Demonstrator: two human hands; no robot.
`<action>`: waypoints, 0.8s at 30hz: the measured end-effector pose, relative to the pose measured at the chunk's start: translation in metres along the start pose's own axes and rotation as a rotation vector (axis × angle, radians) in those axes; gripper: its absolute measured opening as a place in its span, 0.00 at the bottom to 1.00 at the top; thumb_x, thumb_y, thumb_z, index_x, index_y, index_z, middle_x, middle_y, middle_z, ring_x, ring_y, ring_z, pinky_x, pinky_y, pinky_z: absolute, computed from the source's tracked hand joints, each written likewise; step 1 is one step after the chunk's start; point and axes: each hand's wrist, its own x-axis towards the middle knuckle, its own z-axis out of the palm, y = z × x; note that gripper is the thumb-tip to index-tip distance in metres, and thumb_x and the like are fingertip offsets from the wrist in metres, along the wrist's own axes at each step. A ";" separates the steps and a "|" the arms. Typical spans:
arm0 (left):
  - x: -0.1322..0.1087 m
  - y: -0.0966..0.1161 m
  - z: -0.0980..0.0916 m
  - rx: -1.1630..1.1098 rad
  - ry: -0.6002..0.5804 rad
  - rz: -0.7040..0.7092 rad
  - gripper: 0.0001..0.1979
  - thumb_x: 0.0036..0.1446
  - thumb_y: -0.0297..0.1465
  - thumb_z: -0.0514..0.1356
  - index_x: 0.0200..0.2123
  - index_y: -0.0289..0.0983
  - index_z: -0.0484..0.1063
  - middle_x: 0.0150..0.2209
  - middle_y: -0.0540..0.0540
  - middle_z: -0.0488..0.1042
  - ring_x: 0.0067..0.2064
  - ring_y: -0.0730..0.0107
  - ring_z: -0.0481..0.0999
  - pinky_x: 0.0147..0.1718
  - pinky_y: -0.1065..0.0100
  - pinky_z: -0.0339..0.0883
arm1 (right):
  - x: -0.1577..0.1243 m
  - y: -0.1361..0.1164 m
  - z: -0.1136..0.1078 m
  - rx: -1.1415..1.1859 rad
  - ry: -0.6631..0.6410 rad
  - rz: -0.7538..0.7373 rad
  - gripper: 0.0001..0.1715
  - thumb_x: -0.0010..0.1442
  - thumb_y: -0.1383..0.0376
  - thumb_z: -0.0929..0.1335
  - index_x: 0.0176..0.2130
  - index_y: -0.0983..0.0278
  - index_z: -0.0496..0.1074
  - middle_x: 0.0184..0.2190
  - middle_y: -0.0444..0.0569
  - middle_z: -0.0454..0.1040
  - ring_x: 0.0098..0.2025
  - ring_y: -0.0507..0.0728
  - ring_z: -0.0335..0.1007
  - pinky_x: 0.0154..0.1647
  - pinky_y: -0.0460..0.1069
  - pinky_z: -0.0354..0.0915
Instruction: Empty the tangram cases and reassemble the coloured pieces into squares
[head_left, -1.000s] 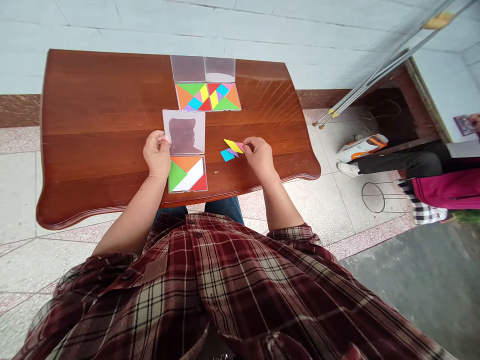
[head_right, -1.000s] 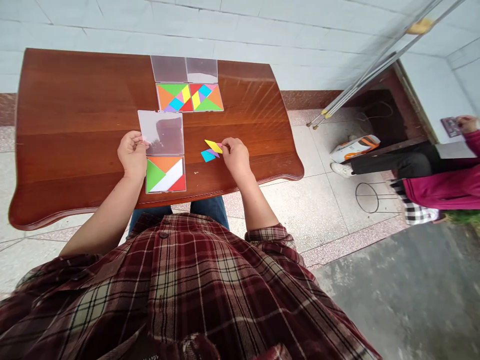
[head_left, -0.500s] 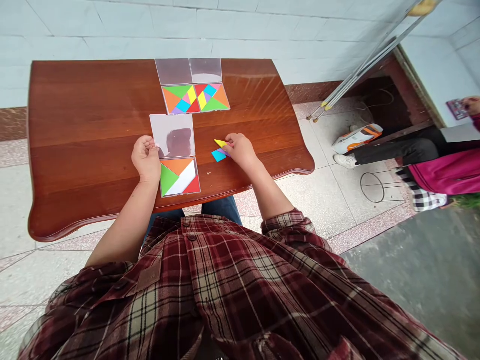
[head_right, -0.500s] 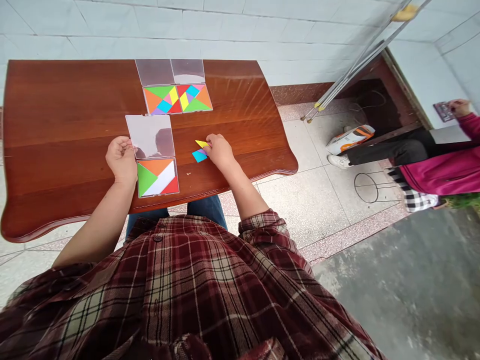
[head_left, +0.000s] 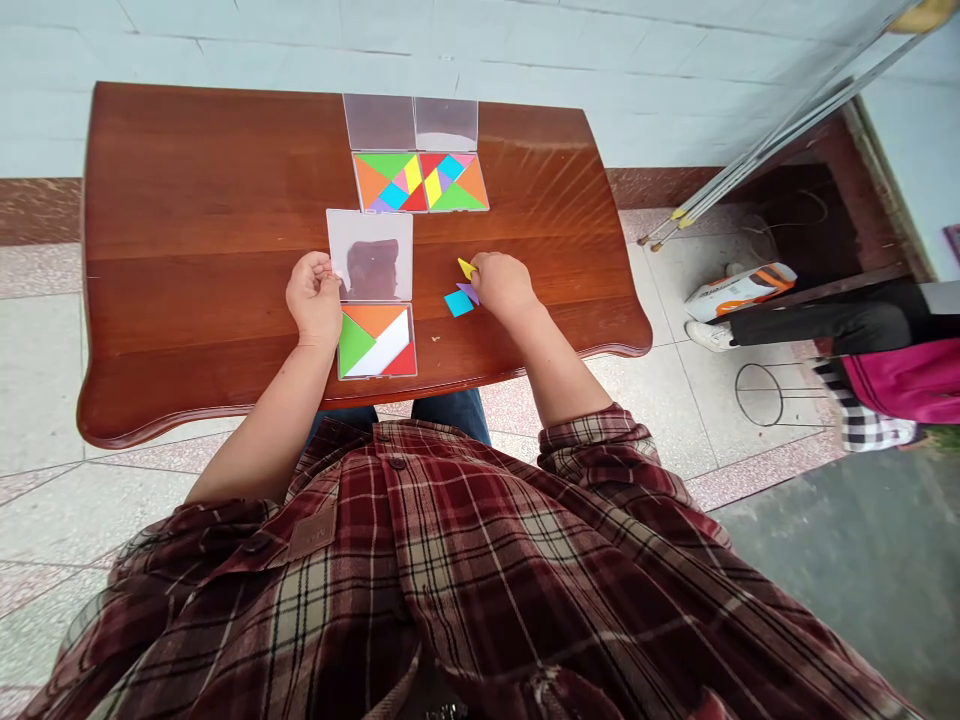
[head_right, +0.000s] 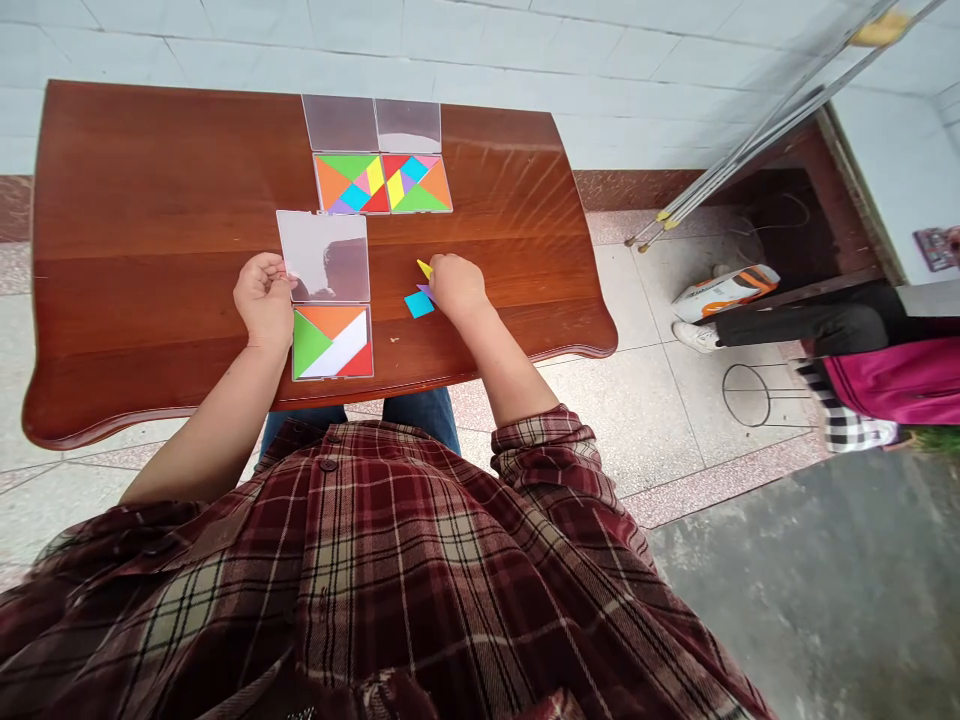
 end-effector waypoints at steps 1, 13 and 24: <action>0.000 0.001 0.000 0.001 0.001 0.000 0.08 0.57 0.37 0.61 0.36 0.39 0.68 0.33 0.50 0.71 0.37 0.73 0.76 0.45 0.65 0.75 | 0.000 0.000 -0.001 0.000 0.000 0.008 0.09 0.62 0.68 0.64 0.39 0.68 0.73 0.39 0.61 0.74 0.42 0.66 0.70 0.46 0.59 0.62; -0.001 0.002 0.000 0.003 0.009 -0.007 0.06 0.57 0.34 0.60 0.38 0.40 0.68 0.33 0.50 0.72 0.37 0.73 0.76 0.45 0.67 0.74 | -0.011 0.008 -0.009 0.127 0.138 -0.026 0.08 0.60 0.68 0.63 0.34 0.63 0.72 0.35 0.53 0.74 0.38 0.60 0.66 0.40 0.52 0.61; -0.001 0.003 0.000 -0.015 0.014 -0.028 0.06 0.56 0.33 0.61 0.37 0.40 0.69 0.33 0.50 0.73 0.37 0.72 0.77 0.45 0.67 0.75 | -0.030 -0.013 -0.010 0.430 0.164 -0.081 0.12 0.61 0.65 0.62 0.42 0.64 0.71 0.29 0.45 0.73 0.32 0.54 0.67 0.37 0.49 0.63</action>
